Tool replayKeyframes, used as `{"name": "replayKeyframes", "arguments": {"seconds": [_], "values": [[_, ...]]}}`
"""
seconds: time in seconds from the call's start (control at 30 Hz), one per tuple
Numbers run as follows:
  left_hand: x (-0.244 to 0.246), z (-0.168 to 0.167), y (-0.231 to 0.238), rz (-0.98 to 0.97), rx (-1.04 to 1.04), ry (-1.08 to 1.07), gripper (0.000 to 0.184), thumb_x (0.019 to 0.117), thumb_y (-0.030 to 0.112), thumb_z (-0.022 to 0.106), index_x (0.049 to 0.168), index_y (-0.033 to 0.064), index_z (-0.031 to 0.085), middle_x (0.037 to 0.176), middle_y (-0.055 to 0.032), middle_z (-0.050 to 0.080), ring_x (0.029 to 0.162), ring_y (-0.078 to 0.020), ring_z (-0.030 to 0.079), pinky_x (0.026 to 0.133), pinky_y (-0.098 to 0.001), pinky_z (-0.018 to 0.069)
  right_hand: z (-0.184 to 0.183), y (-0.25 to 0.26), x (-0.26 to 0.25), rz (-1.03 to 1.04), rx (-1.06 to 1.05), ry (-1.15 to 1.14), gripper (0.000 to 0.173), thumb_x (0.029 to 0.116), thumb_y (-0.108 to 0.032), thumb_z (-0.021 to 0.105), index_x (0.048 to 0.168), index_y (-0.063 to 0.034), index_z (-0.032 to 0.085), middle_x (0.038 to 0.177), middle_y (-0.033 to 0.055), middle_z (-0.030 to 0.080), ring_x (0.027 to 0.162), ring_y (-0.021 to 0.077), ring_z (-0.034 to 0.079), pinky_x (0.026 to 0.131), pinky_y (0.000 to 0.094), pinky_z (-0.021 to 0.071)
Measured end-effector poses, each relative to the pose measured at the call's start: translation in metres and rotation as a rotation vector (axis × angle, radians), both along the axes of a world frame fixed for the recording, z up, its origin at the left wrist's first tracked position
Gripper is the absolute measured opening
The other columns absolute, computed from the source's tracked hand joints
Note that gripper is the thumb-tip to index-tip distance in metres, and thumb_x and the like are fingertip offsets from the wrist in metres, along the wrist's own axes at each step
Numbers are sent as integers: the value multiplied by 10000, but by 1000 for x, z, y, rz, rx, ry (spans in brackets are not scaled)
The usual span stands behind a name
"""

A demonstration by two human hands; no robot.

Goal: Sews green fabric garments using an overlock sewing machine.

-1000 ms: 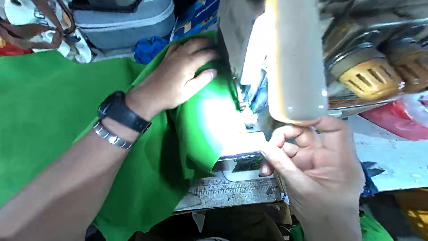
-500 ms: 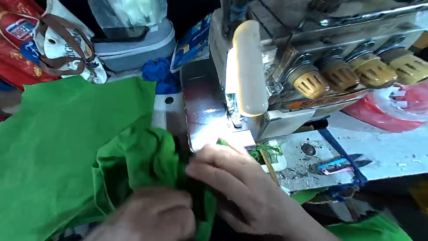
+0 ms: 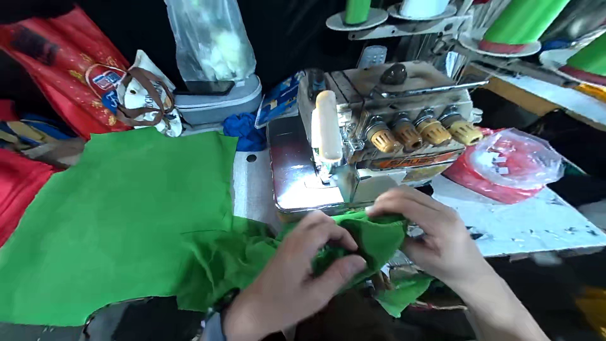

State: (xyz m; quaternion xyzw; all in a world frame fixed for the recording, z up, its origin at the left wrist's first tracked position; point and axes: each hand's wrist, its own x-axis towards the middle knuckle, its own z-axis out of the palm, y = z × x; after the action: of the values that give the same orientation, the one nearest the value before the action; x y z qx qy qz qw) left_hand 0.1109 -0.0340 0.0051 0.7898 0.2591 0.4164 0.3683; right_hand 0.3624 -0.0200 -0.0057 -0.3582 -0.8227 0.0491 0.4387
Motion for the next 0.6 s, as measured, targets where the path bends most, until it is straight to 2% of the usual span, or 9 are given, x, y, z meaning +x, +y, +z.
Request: {"name": "replayKeyframes", "arguments": {"seconds": [0.07,0.13,0.2,0.3,0.37,0.43,0.5,0.57,0.6], "values": [[-28,28,3,35,109,1,86,990,160,643,1000,91,694,997,28,641,921,-19,626,786,-180,563,15,-12,-3,46,-117,71,145,926,-250,640,1034,-185,712,1127,-78,657,1109,19,600,944,187,517],[-53,57,7,37,230,30,86,969,129,663,1043,92,688,1013,50,624,904,-3,616,764,-154,557,33,-19,-12,167,-299,233,152,982,-331,651,1063,-212,700,1122,-108,690,1046,17,654,878,189,571],[-72,83,8,43,319,105,282,920,160,740,1167,71,636,1054,69,645,939,34,630,815,-132,560,51,-23,-29,244,-377,364,108,1004,-267,631,1085,-204,663,943,-124,686,836,-17,661,734,154,575],[-94,104,7,103,368,331,529,805,198,828,1261,47,605,976,57,665,873,44,625,777,-108,530,87,-31,-47,165,-262,350,126,1030,-146,542,1107,-149,642,880,-136,651,756,-52,619,675,124,544],[-111,104,13,166,514,514,342,861,223,752,1152,47,718,965,-6,727,873,-40,675,797,-209,563,110,-32,-50,84,-113,246,125,1031,-138,537,1117,-128,627,870,-169,622,744,-101,584,675,88,512],[-133,105,18,275,615,699,166,930,153,662,1013,50,763,923,-91,706,827,-225,689,725,-447,579,128,-33,-54,63,-49,174,116,1022,-152,561,1106,-118,633,835,-175,612,719,-120,567,661,68,494],[-150,114,16,474,583,839,135,956,71,658,1034,30,760,990,-198,694,897,-413,687,745,-658,536,141,-39,-60,34,-35,107,119,1029,-172,567,1116,-117,629,826,-168,613,712,-130,562,661,55,484],[-160,123,10,658,464,767,218,962,-15,576,1112,-23,734,1076,-273,673,1016,-487,652,840,-724,478,150,-52,-67,36,-20,71,121,1030,-188,571,1119,-129,628,818,-168,615,700,-130,557,642,54,476],[-160,127,5,739,358,664,251,1006,18,512,1148,-21,716,1090,-250,671,1024,-427,646,866,-674,474,153,-61,-72,92,-23,79,111,1027,-186,572,1115,-140,623,814,-171,617,693,-121,565,625,60,482]]}}
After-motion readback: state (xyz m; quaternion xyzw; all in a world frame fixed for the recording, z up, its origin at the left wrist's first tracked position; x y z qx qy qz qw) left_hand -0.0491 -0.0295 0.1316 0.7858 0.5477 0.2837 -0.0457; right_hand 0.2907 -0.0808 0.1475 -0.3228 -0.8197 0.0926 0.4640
